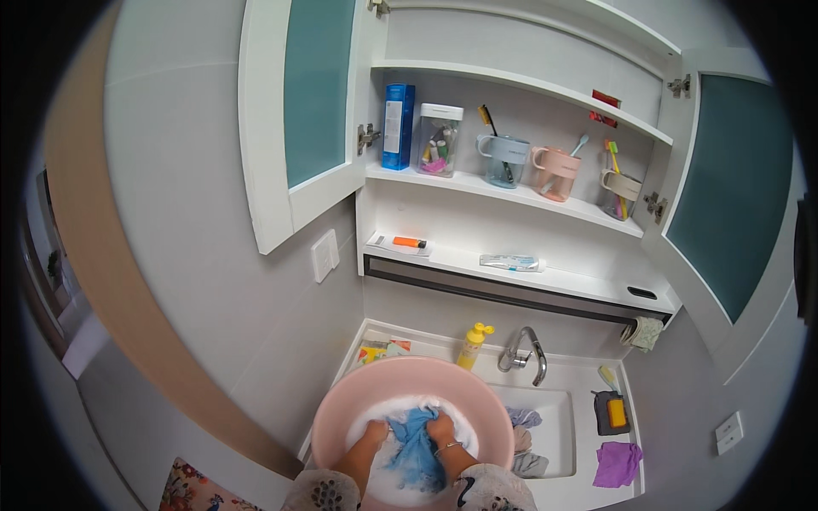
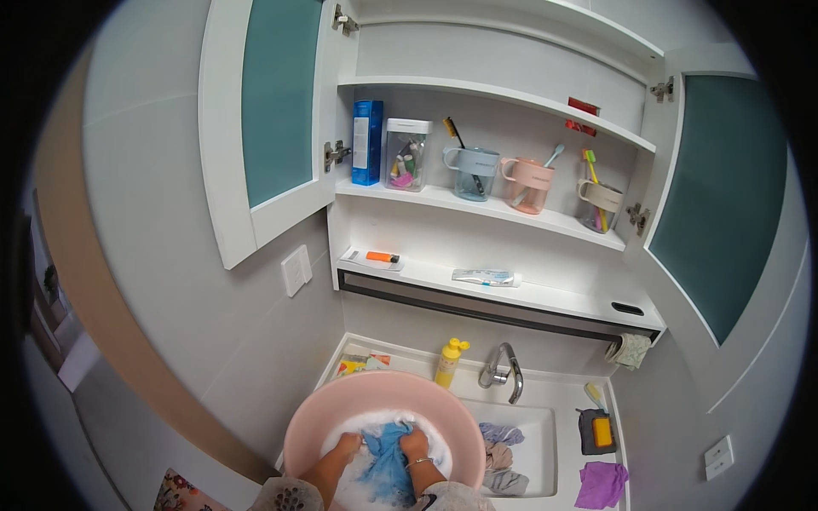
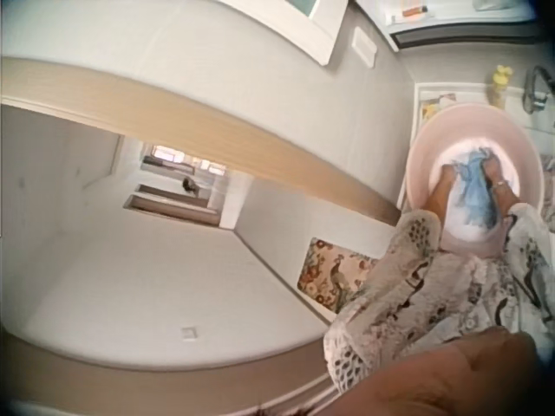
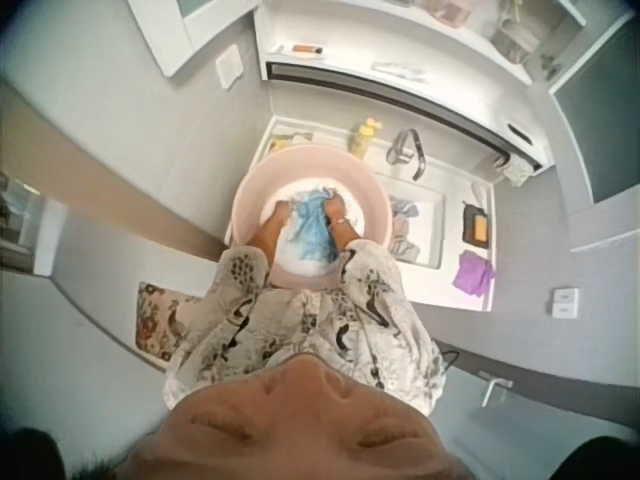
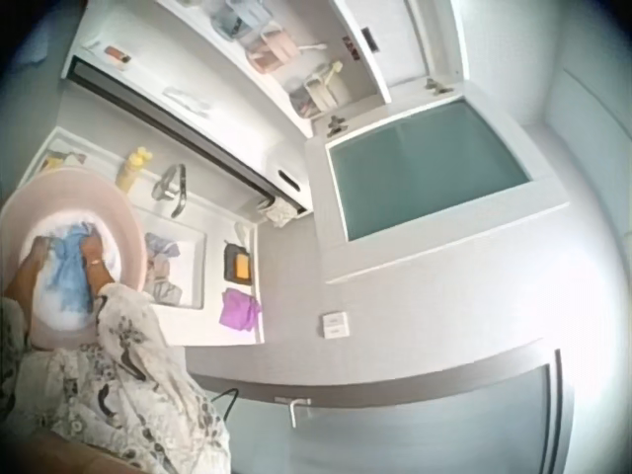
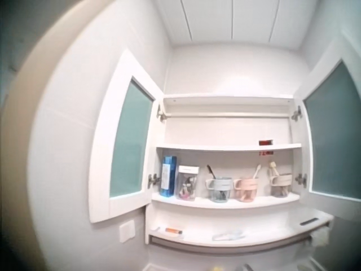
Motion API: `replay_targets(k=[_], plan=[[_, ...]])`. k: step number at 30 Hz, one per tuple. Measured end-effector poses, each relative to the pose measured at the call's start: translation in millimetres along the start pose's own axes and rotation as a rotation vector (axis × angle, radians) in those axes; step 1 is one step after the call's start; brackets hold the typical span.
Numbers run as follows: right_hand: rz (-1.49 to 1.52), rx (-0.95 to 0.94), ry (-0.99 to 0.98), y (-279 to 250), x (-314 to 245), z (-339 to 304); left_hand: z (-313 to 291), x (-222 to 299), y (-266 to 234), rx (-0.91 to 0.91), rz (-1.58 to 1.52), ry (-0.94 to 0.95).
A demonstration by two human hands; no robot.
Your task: The person hand-washes a blue cloth in a pink basin filled with soapy water. They repeatedly submerge, agitate, and wring the cloth, then place it on the sink edge before continuing to wash it in the basin.
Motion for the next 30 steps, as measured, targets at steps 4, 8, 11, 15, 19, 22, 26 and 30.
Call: replay_targets(k=[4, 8, 11, 15, 19, 22, 26, 30], plan=[[0.441, 0.157, -0.321, -2, -49, -19, -131, 77, 47, -0.22, -0.229, -0.151], [0.255, 0.283, -0.379, -63, -158, -93, -137, 75, 52, -0.415, -0.423, -0.235], [0.012, 0.374, -0.397, -62, -153, -94, -150, 81, 81, -0.403, -0.36, -0.246], [-0.05, 0.414, -0.112, -72, -87, -45, -169, 75, 91, -0.372, -0.439, -0.229], [-0.045, 0.295, -0.293, -66, -147, -83, -170, 97, 68, -0.418, -0.561, -0.068], [-0.042, 0.244, -0.337, -36, -134, -69, -140, 87, 53, -0.448, -0.652, -0.102], [0.076, 0.224, -0.227, -21, -2, 22, -208, 122, 92, -0.59, -0.488, -0.244], [0.528, 0.4, -0.076, -35, -23, -2, -123, 88, 32, -0.206, -0.406, 0.071]])
Point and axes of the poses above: each hand's wrist, its own z-axis towards the middle knuckle, its own y-axis out of the palm, x = y × z, the point moved 7 cm from there along z, towards the middle knuckle, and after that the axes turned 9 degrees about -y, right-handed, at the moved point
